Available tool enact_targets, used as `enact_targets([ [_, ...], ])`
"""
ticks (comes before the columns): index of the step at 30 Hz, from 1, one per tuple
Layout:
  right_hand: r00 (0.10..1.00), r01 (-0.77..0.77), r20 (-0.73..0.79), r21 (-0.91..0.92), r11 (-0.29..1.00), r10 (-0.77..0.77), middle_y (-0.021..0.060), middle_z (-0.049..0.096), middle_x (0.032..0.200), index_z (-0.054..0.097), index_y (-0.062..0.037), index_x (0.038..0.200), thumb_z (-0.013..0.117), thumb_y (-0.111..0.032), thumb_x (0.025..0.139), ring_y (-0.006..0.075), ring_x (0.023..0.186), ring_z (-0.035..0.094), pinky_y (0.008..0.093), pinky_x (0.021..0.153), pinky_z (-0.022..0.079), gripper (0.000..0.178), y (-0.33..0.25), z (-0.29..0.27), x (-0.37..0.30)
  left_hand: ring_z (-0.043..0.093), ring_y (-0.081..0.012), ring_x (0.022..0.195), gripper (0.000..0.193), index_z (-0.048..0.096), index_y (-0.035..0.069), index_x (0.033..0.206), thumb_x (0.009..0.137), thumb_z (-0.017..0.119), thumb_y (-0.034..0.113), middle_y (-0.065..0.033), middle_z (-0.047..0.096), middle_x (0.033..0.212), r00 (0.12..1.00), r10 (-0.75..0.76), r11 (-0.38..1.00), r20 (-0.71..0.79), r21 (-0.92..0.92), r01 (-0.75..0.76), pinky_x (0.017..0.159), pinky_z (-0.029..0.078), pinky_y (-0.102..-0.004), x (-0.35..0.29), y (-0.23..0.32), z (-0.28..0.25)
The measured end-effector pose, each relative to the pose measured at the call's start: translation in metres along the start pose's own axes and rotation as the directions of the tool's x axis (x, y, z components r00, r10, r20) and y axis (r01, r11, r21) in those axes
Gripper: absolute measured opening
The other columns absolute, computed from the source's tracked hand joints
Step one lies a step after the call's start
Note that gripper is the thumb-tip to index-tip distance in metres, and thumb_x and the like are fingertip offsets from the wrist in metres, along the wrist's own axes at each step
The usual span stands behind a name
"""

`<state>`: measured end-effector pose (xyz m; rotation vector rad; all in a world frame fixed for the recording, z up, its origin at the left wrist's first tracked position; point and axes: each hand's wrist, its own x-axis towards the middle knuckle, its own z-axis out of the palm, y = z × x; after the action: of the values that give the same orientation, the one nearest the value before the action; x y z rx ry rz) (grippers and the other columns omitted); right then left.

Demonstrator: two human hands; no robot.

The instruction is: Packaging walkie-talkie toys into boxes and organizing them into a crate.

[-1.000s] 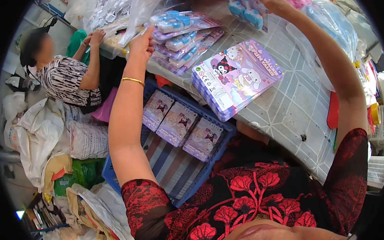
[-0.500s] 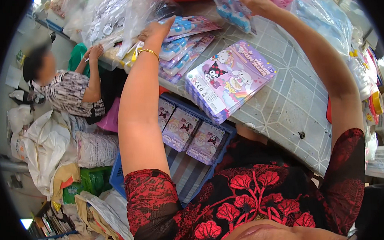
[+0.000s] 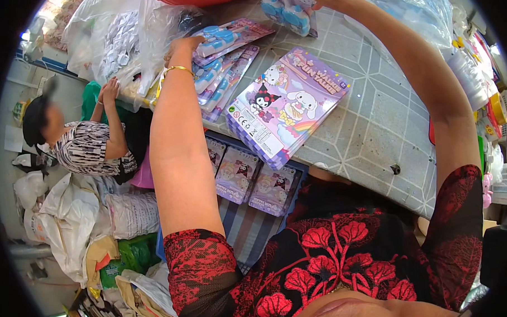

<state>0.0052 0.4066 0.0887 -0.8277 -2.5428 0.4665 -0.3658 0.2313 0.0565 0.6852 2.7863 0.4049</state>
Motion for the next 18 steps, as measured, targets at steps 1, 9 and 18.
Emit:
enact_targets([
  [1,0.997,0.075,0.008,-0.263,0.962,-0.076,0.0001,0.057,0.070,0.061,-0.0137,0.088,0.063,-0.025,0.079,0.0170,0.070,0.058,0.0326,0.058,0.048,0.015,0.016,-0.008,-0.003,0.044,-0.0349,0.130,0.087,0.054,0.008,0.132,0.062,0.078,0.054,-0.0152,0.048,0.140,0.999,0.035,0.999,0.006,0.005,-0.035,0.106,0.035,-0.0454,-0.002,0.018,-0.001],
  [9,0.805,0.370,-0.011,-0.773,0.516,-0.593,-0.0008,0.055,0.067,0.060,-0.0144,0.084,0.064,-0.026,0.075,0.0172,0.064,0.057,0.0339,0.054,0.045,0.015,0.052,-0.006,-0.014,0.050,-0.0287,0.127,0.088,0.055,0.001,0.129,0.066,0.078,0.058,-0.0186,0.052,0.136,0.987,0.097,0.993,-0.126,0.080,-0.088,0.104,0.039,-0.0344,-0.004,0.044,0.035],
  [18,0.871,0.331,0.105,-0.848,0.415,-0.479,0.0006,0.055,0.061,0.062,-0.0139,0.079,0.063,-0.027,0.078,0.0179,0.063,0.058,0.0347,0.053,0.045,0.014,0.046,-0.013,-0.011,0.059,-0.0298,0.099,0.062,0.055,-0.014,0.114,0.062,0.082,0.005,-0.0197,0.059,0.117,0.974,0.202,0.306,0.101,-0.951,0.036,0.083,0.050,-0.0391,-0.029,0.056,0.015],
])
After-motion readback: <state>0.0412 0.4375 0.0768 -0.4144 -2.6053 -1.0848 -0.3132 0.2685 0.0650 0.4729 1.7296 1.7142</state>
